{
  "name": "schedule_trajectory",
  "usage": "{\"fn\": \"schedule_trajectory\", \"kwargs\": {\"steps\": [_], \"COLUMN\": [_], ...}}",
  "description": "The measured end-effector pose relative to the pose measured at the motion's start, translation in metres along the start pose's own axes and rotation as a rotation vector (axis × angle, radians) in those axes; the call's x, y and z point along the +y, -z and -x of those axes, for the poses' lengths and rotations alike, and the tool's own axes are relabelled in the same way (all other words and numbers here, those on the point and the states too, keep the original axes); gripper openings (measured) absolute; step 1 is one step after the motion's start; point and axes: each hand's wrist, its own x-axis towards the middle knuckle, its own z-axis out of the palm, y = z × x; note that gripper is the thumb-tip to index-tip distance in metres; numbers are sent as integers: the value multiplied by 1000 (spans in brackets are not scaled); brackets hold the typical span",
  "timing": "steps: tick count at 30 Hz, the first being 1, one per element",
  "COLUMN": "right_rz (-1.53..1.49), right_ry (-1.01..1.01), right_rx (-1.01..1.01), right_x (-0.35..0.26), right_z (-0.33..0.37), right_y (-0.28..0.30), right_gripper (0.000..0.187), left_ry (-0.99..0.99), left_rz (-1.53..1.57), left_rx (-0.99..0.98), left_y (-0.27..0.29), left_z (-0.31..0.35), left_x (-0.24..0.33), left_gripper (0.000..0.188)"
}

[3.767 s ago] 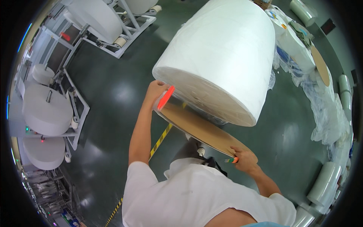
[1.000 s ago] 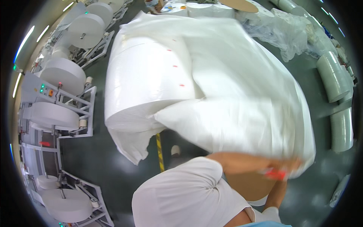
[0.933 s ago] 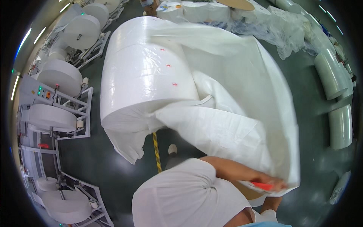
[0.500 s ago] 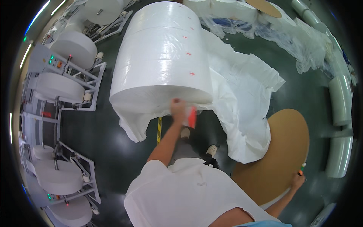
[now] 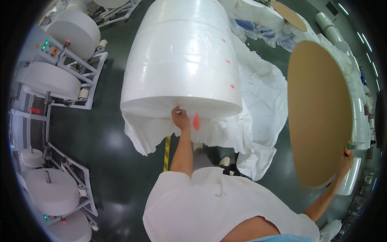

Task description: The person removes plastic wrapping from a large roll using a utility knife, places a cardboard disk on the end, and then re-wraps the roll with fresh plastic film.

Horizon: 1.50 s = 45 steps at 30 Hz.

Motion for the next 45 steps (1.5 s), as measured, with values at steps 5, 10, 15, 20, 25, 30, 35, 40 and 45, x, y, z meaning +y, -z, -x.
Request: {"fn": "schedule_trajectory", "kwargs": {"steps": [5, 10, 15, 20, 25, 30, 35, 40, 45], "right_rz": [-217, -344, -396, -167, -110, -40, -126, -113, -182], "right_ry": [37, 61, 50, 42, -86, -180, -330, -313, -360], "right_rx": [-6, -112, -423, -269, -541, -411, -476, -410, -390], "right_x": [-43, -74, -113, -129, -117, -69, 11, 81, 128], "right_z": [-11, -7, 32, 71, 20, 8, -9, 19, 55], "right_y": [-82, -200, -331, -409, -422, -446, -460, -456, -473], "right_gripper": [33, 26, 20, 24, 31, 33, 38, 42, 45], "left_ry": [-76, -39, -121, 31, 573, 144, -67, -184, -129], "left_rz": [-136, -119, -49, -65, 715, 1070, 1124, 1291, 415], "left_rx": [-119, -47, 64, -240, -842, -949, -826, -598, -532], "left_y": [21, 2, -14, 21, 127, 125, 57, 2, 7], "left_z": [-6, -7, -7, 7, -6, 3, -14, -56, -59], "left_x": [-1, 25, 5, 2, 112, 319, 346, 394, 362], "left_gripper": [20, 14, 14, 11, 20, 36, 41, 30, 13]}}
